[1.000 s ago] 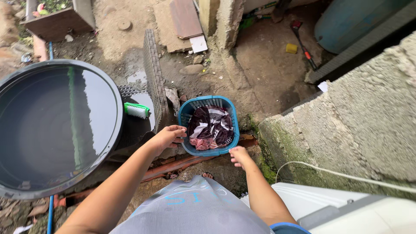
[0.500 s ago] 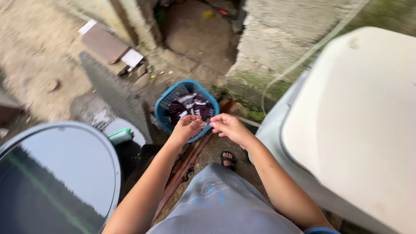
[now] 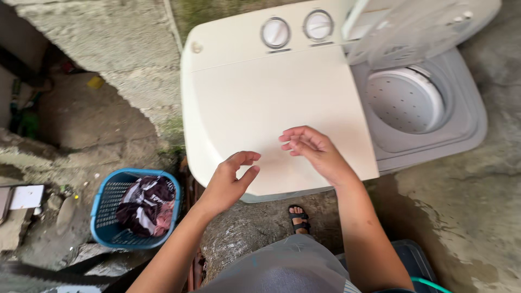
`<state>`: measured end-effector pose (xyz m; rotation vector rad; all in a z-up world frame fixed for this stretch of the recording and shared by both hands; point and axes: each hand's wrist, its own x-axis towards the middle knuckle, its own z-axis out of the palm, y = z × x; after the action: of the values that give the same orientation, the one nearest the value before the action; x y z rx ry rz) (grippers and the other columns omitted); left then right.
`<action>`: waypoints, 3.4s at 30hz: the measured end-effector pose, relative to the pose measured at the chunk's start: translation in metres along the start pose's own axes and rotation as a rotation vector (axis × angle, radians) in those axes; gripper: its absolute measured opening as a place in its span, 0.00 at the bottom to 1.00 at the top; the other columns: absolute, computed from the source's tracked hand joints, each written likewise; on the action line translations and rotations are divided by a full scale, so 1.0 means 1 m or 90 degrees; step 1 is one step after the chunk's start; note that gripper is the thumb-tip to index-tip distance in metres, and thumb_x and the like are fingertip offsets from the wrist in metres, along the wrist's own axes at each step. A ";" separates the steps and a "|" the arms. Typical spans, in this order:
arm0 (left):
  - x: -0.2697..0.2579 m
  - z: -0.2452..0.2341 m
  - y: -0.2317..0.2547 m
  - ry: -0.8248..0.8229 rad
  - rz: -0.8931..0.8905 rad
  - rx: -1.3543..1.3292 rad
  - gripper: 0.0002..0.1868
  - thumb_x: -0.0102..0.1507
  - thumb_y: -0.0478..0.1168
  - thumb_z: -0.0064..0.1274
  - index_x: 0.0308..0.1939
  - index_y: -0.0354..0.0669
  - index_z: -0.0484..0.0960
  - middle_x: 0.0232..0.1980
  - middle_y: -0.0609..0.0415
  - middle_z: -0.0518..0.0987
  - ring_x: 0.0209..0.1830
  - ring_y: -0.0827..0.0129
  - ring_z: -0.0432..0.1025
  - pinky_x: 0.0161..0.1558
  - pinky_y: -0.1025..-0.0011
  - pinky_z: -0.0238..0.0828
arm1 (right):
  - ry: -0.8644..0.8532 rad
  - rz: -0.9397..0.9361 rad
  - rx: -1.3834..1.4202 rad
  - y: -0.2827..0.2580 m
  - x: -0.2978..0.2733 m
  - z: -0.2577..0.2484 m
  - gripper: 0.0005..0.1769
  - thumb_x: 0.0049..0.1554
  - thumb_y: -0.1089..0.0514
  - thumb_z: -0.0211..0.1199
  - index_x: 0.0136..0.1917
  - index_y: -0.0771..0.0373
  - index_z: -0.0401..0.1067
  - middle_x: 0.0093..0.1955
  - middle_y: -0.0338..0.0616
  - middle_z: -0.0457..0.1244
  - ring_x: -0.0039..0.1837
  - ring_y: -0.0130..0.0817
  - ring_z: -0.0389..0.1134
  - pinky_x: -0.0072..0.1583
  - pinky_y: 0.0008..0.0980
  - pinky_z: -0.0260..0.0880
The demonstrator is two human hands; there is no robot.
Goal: The person removes items of clothing from a washing machine dryer, shakes each piece out by hand, and places them into a blue laundry basket.
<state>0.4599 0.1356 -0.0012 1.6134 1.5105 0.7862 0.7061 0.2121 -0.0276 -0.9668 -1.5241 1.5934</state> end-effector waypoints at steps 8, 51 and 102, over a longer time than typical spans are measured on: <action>0.144 0.138 0.105 -0.131 0.085 0.031 0.14 0.65 0.42 0.52 0.52 0.43 0.81 0.54 0.54 0.83 0.43 0.60 0.78 0.36 0.64 0.75 | 0.268 0.112 -0.230 0.034 0.002 -0.251 0.19 0.61 0.52 0.62 0.62 0.62 0.73 0.57 0.46 0.70 0.59 0.36 0.71 0.59 0.35 0.71; 0.243 0.185 0.130 -0.085 0.056 0.002 0.27 0.62 0.41 0.59 0.65 0.46 0.75 0.70 0.55 0.74 0.69 0.61 0.71 0.45 0.65 0.77 | -0.424 -0.101 -0.039 0.043 0.127 -0.391 0.10 0.64 0.63 0.60 0.52 0.70 0.81 0.52 0.47 0.70 0.63 0.39 0.66 0.66 0.36 0.64; -0.334 -0.029 -0.094 0.564 -0.259 -0.476 0.20 0.65 0.47 0.59 0.54 0.36 0.85 0.46 0.55 0.84 0.44 0.77 0.74 0.49 0.74 0.73 | -0.525 0.220 0.380 0.021 0.031 0.326 0.14 0.68 0.61 0.56 0.65 0.67 0.69 0.62 0.47 0.66 0.63 0.35 0.68 0.69 0.40 0.68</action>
<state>0.3519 -0.1928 -0.0437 0.3634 1.7050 1.6834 0.4021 0.0885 -0.0433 -0.2237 -1.2284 2.7047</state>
